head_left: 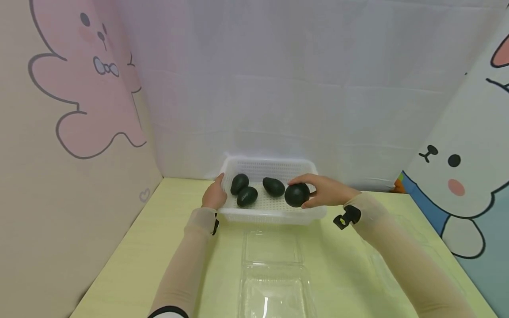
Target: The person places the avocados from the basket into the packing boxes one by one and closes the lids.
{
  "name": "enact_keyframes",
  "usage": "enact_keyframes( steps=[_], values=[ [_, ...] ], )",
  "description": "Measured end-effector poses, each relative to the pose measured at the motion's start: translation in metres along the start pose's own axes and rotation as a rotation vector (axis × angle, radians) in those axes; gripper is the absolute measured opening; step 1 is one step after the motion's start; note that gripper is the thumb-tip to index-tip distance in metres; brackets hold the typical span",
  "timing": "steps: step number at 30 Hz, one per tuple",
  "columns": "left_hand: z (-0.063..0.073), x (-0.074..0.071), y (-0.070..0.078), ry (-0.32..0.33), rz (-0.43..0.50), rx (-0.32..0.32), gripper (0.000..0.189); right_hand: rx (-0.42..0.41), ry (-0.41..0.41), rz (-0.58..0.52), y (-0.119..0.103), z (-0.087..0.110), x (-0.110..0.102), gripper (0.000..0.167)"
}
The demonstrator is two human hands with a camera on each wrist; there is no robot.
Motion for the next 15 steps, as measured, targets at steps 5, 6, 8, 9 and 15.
enact_keyframes(
  steps=[5,6,8,9,15],
  values=[
    [-0.0001,-0.0003,-0.0004,-0.008,0.002,-0.005,0.068,-0.004,-0.001,-0.016,-0.0028,0.0022,0.0018,0.067],
    [-0.0001,-0.0004,-0.0004,-0.012,0.004,-0.007,0.068,-0.006,-0.001,-0.017,-0.0035,0.0028,0.0022,0.067],
    [0.0000,-0.0004,-0.0005,-0.012,0.002,-0.011,0.068,-0.005,0.001,-0.012,-0.0045,0.0039,0.0031,0.067],
    [-0.0001,-0.0002,-0.0004,-0.010,0.001,-0.012,0.068,-0.007,0.001,-0.008,-0.0051,0.0045,0.0035,0.067],
    [0.0011,-0.0005,0.0018,-0.005,-0.001,-0.013,0.068,-0.016,-0.014,0.010,-0.0079,0.0081,0.0054,0.067]
  ],
)
Point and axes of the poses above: each hand's wrist, its own z-axis away from the middle knuckle, its own x-axis out of the palm, y = z × x, the point moved 2 cm from there along -z, towards the middle knuckle, and after that the axes turned 7 degrees about z, right-handed, at the moved point
